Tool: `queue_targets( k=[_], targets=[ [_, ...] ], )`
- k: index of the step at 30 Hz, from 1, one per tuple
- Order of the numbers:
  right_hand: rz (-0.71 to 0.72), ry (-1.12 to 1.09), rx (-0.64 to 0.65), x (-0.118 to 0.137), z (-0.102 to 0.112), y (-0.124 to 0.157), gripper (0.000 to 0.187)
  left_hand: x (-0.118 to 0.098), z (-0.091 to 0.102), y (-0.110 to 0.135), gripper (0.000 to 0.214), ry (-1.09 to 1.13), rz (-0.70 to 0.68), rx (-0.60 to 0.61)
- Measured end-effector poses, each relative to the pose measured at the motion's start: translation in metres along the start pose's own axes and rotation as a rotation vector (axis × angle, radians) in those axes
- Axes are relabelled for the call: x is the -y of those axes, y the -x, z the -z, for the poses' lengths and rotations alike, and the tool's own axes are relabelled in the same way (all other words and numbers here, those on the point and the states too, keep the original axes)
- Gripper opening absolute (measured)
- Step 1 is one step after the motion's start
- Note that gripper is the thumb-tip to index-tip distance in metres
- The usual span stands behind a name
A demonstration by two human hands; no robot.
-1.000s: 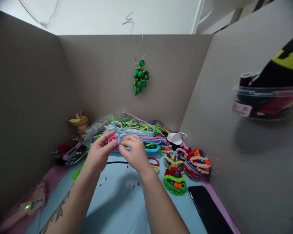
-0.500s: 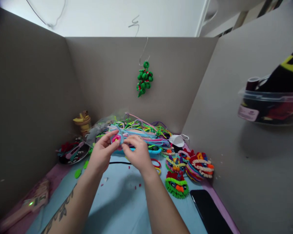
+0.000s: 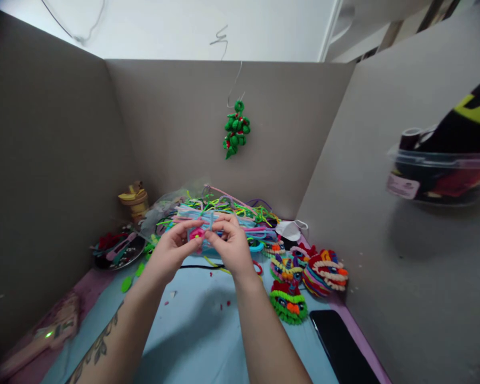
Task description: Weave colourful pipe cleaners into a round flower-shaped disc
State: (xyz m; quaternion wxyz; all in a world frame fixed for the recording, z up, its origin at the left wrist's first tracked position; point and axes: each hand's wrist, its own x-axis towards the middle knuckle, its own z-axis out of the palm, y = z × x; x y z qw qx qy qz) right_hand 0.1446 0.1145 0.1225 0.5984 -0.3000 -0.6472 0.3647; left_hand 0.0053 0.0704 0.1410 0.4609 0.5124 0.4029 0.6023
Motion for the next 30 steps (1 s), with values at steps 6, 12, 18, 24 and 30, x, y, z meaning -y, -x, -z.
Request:
queue_targets(
  k=[6,12,18,24,30],
  targets=[
    [-0.070,-0.072,-0.023,-0.002,-0.001,-0.002,0.019,0.000,-0.004,0.002,0.034,0.023,0.001,0.026],
    [-0.104,-0.044,0.043,-0.004,0.001,-0.003,0.022,0.002,-0.001,0.002,0.046,-0.040,-0.022,0.077],
    [-0.165,-0.099,-0.232,-0.016,-0.007,-0.005,0.024,0.005,0.000,0.001,0.036,-0.249,-0.242,-0.228],
    [-0.335,-0.426,-0.379,-0.023,-0.019,-0.004,0.027,0.016,-0.011,0.005,0.013,-0.389,-0.275,-0.222],
    [-0.389,-0.625,-0.378,-0.008,-0.033,0.002,0.025,0.027,-0.013,0.004,0.034,-0.353,-0.268,-0.246]
  ],
)
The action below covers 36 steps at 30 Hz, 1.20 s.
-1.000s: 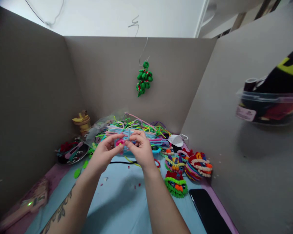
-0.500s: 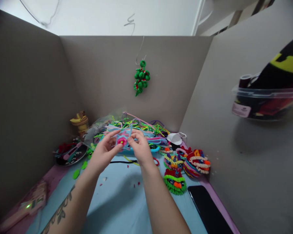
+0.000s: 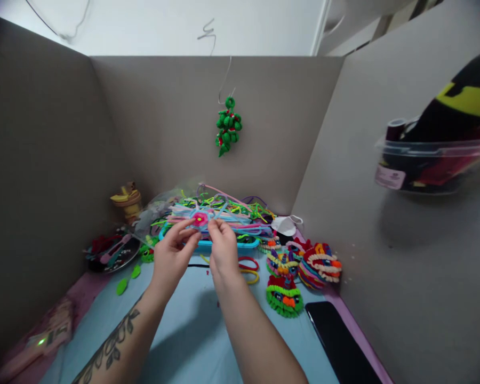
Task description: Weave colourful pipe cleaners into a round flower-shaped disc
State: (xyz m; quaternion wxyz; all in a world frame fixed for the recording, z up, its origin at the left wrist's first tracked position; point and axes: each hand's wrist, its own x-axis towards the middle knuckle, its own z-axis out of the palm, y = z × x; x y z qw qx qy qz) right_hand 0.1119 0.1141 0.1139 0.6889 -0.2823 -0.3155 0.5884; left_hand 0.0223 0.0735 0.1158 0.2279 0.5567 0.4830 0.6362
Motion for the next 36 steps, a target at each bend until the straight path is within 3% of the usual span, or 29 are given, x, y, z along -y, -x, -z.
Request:
queue_targets(
  k=[7,12,15,18,20,23,30,36],
  targets=[
    [-0.073,-0.076,0.039,-0.001,-0.004,0.007,0.021,0.000,0.003,-0.007,0.029,0.075,0.077,-0.063],
    [-0.014,0.070,0.050,-0.004,-0.002,0.005,0.019,-0.003,0.008,-0.009,0.024,0.083,0.094,-0.138],
    [0.207,0.278,-0.005,0.002,0.000,0.006,0.016,-0.004,0.012,-0.011,0.026,0.080,0.100,-0.174],
    [0.578,0.592,-0.052,0.012,0.003,0.010,0.011,-0.004,0.015,-0.013,0.027,0.080,0.086,-0.192],
    [0.799,0.763,-0.020,0.017,0.005,0.012,0.007,-0.005,0.017,-0.014,0.026,0.074,0.076,-0.199],
    [0.954,0.893,0.046,0.018,0.008,0.013,0.011,-0.007,0.016,-0.013,0.026,0.053,0.064,-0.205],
    [1.038,0.940,0.124,0.010,0.008,0.013,0.015,-0.012,0.012,-0.007,0.023,0.014,0.052,-0.196],
    [0.890,0.853,0.088,0.008,0.003,0.015,0.011,-0.012,0.011,-0.007,0.025,0.100,0.085,-0.188]
  ],
)
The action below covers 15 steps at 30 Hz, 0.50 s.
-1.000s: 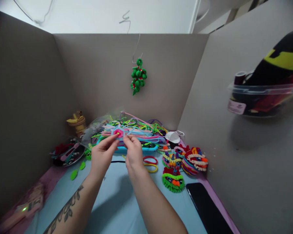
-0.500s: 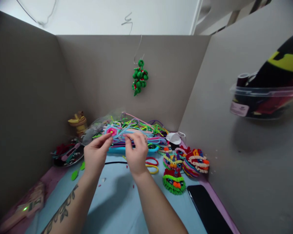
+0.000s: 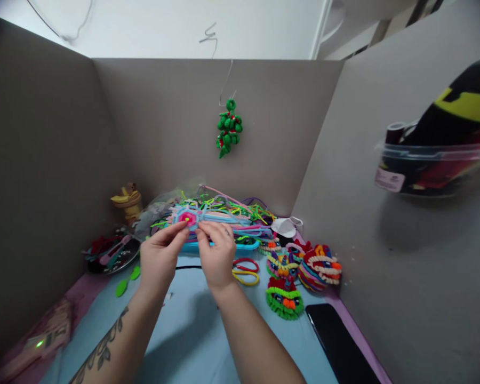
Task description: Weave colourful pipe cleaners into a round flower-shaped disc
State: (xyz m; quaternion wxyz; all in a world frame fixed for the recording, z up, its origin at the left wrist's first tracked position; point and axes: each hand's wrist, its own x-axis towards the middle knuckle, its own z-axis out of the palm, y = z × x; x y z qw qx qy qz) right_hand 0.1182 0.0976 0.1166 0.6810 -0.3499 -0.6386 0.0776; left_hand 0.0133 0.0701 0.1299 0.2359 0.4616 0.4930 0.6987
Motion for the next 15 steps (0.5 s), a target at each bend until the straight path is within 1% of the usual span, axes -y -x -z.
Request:
queue_targets(
  k=[4,9,12,15],
  targets=[
    [-0.147,-0.071,-0.019,0.0051,-0.0033,0.0013,0.008,0.0016,-0.0006,-0.0005,0.025,0.051,0.012,0.017],
    [-0.317,-0.139,-0.040,0.0071,-0.0056,0.0023,0.011,0.0068,-0.0017,-0.0014,0.025,0.074,0.024,0.034],
    [-0.415,-0.212,-0.001,0.0036,-0.0065,0.0027,0.014,0.0079,-0.0022,-0.0021,0.026,0.102,0.031,0.058],
    [-0.455,-0.282,0.063,-0.0015,-0.0082,0.0032,0.018,0.0070,-0.0016,-0.0031,0.026,0.096,0.053,0.098]
  ],
)
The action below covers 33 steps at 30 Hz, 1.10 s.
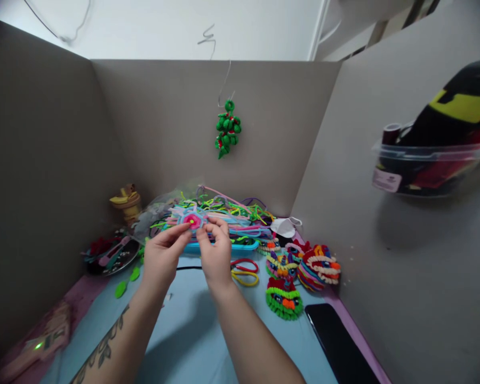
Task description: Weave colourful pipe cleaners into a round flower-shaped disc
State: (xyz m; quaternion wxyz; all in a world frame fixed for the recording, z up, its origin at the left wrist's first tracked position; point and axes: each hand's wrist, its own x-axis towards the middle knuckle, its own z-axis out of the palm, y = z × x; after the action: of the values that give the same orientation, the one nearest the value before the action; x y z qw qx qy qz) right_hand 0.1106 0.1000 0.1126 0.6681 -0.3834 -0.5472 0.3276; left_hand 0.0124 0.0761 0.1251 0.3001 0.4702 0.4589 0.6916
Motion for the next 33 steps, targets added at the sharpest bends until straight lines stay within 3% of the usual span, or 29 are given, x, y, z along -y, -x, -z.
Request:
queue_targets(
  k=[6,11,15,20,33],
  targets=[
    [-0.114,-0.139,0.135,-0.005,0.000,-0.006,0.022,0.001,0.003,-0.003,0.028,0.042,0.027,0.049],
    [-0.175,-0.140,0.236,0.001,0.008,-0.012,0.013,0.002,0.005,-0.008,0.031,0.081,0.081,-0.017],
    [-0.004,0.096,0.202,0.007,0.014,-0.012,0.006,0.002,0.005,-0.009,0.031,0.100,0.105,-0.011],
    [0.266,0.376,0.056,0.008,0.012,-0.007,0.014,0.002,0.001,-0.005,0.029,0.115,0.112,0.029],
    [0.318,0.355,0.148,0.000,0.017,-0.013,0.011,-0.002,-0.001,-0.006,0.032,0.153,0.220,0.049]
  ],
)
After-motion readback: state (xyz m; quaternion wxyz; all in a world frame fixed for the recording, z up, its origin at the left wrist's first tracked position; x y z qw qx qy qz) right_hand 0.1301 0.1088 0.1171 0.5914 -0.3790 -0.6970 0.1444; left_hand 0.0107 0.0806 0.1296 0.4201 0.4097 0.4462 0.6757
